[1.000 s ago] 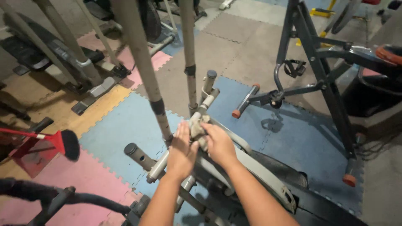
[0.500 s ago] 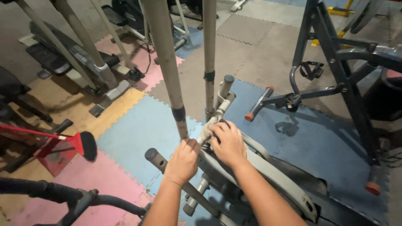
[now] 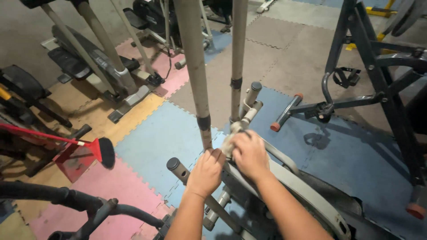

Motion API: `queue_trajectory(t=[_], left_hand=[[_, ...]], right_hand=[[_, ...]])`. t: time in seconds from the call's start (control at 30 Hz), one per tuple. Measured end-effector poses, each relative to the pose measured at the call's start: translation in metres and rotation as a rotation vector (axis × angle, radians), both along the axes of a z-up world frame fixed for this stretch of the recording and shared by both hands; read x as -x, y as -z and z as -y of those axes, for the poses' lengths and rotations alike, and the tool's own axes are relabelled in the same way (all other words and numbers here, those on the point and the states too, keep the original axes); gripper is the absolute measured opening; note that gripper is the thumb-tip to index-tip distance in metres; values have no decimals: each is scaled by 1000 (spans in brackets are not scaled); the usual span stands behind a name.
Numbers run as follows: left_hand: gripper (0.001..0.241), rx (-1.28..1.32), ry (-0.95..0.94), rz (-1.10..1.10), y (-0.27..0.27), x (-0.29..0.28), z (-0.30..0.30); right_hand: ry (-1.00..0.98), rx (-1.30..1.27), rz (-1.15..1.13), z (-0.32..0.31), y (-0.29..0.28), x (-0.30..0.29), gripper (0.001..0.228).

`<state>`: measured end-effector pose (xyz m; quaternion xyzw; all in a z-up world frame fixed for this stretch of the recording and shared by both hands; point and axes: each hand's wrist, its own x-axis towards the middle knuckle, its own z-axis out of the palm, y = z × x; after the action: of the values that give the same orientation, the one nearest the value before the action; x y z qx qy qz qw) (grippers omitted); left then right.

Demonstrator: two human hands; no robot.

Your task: Wiping down elliptical machines and stationary bikes using a cleaning cloth.

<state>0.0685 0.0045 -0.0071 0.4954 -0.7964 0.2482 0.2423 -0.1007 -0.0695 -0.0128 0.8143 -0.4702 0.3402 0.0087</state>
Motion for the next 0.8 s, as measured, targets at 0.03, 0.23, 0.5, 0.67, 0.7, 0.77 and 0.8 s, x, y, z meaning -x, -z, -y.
queue_trajectory(t=[0.03,0.23,0.5,0.67,0.7,0.77,0.8], left_hand=[[22,0,-4,-1,-1,0,0],[24,-47,0,-111,-1,-1,-1],[37,49,4,36,-20,8,-5],[56,10,-22,109,-4,4,5],[60,-23,-25,82,0,3,6],[60,-32,-22,79,-6,5,4],[60,-39,-21,73,-10,6,3]], right_hand=[[-4,0,-1,0,-1,2,17],[-419,-317,409,23,19,29,36],[-107,113,-134,-2,-24,-6,34],[-14,-141,-79,2,-18,6,38],[136,-348,-42,-1,-20,6,42],[302,-501,26,4,-9,19,40],[468,-647,94,8,-5,26,40]])
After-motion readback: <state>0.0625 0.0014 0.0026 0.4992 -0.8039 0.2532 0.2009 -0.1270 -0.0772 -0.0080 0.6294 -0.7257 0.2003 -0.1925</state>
